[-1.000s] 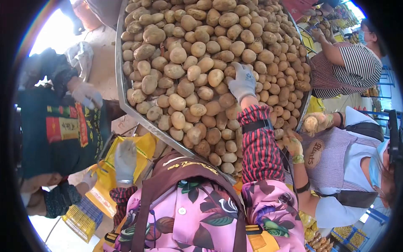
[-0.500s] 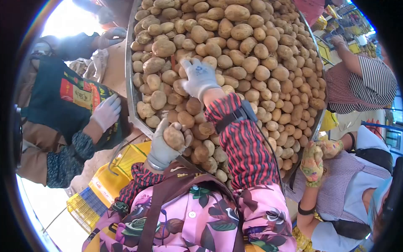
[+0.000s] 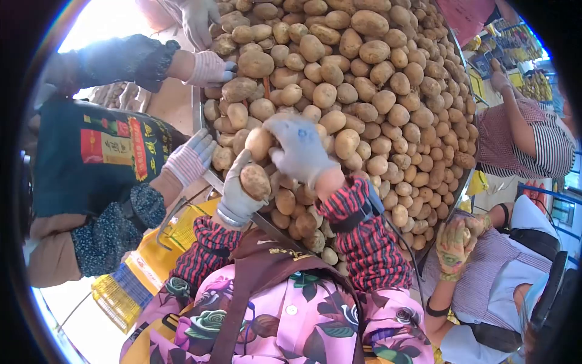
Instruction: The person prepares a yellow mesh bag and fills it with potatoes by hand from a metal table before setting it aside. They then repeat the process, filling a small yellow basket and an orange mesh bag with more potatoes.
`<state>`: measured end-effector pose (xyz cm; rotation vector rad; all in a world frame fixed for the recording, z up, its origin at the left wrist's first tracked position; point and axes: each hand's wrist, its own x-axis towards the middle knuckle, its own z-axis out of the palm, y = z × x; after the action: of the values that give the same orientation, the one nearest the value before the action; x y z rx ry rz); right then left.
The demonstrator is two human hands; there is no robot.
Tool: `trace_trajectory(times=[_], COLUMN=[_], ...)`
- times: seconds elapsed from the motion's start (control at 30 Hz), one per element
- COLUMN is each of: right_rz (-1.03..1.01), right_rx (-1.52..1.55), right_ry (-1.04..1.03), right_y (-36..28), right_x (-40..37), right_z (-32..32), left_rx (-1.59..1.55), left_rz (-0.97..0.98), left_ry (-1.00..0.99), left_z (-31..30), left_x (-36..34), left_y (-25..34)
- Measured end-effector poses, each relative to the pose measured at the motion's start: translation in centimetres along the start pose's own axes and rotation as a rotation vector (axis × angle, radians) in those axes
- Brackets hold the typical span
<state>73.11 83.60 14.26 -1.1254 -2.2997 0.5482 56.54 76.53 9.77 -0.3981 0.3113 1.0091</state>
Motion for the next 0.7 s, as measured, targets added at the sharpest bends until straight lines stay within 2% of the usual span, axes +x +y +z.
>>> trace_trajectory(times=[0.07, 0.13, 0.17, 0.2, 0.27, 0.33, 0.4, 0.43, 0.53, 0.57, 0.6, 0.63, 0.67, 0.7], right_rz=[0.010, 0.094, 0.155, 0.169, 0.123, 0.055, 0.155, 0.224, 0.105, 0.095, 0.173, 0.255, 0.255, 0.317], right_rx=[0.103, 0.242, 0.360, 0.368, -0.088, -0.312, -0.629, -0.614, -0.367, -0.362, -0.036, 0.284, 0.273, 0.481], right_ry=[-0.014, -0.178, -0.261, -0.274, 0.034, -0.002, -0.339, -0.450, -0.322, -0.325, -0.226, -0.119, -0.106, -0.074], right_y=[-0.9, -1.7, -1.5, -1.7, -0.9, 1.5, 2.5, 1.4, 1.8, 0.8, -0.4, -1.5, -2.6, -3.8], right_x=[-1.1, -2.9, -3.3, -3.0, -1.1, 1.2, 3.5, 4.6, 3.5, 2.8, 1.5, -0.1, -1.7, -3.3], right_z=[0.0, -0.7, -1.4, -1.8, -2.1, -0.8, 0.5, 0.0, -0.7, -1.3, -2.3, -3.1, -3.4, -3.5], left_rx=[-0.013, 0.073, -0.028, -0.041, -0.027, -0.060, -0.144, -0.138, 0.019, 0.018, 0.016, 0.038, 0.068, 0.093], left_rz=[0.006, 0.047, -0.047, -0.049, -0.053, -0.025, -0.035, -0.013, 0.106, 0.135, 0.139, 0.234, 0.323, 0.377], left_ry=[-0.072, 0.036, -0.047, -0.032, -0.154, -0.182, -0.155, -0.191, -0.208, -0.141, -0.143, 0.003, 0.142, 0.302], left_z=[-0.8, -1.8, -4.1, -4.4, -4.4, -3.6, -2.6, -2.6, -5.9, -6.4, -8.1, -10.6, -12.7, -13.8], left_x=[-1.0, -1.6, -1.6, -2.4, -3.7, -4.9, -6.6, -7.3, -10.5, -12.2, -14.1, -16.2, -17.8, -19.2], left_y=[0.5, 0.8, 1.6, 1.6, 1.6, 1.3, 1.3, 1.4, 3.2, 3.5, 4.1, 4.9, 5.7, 6.1])
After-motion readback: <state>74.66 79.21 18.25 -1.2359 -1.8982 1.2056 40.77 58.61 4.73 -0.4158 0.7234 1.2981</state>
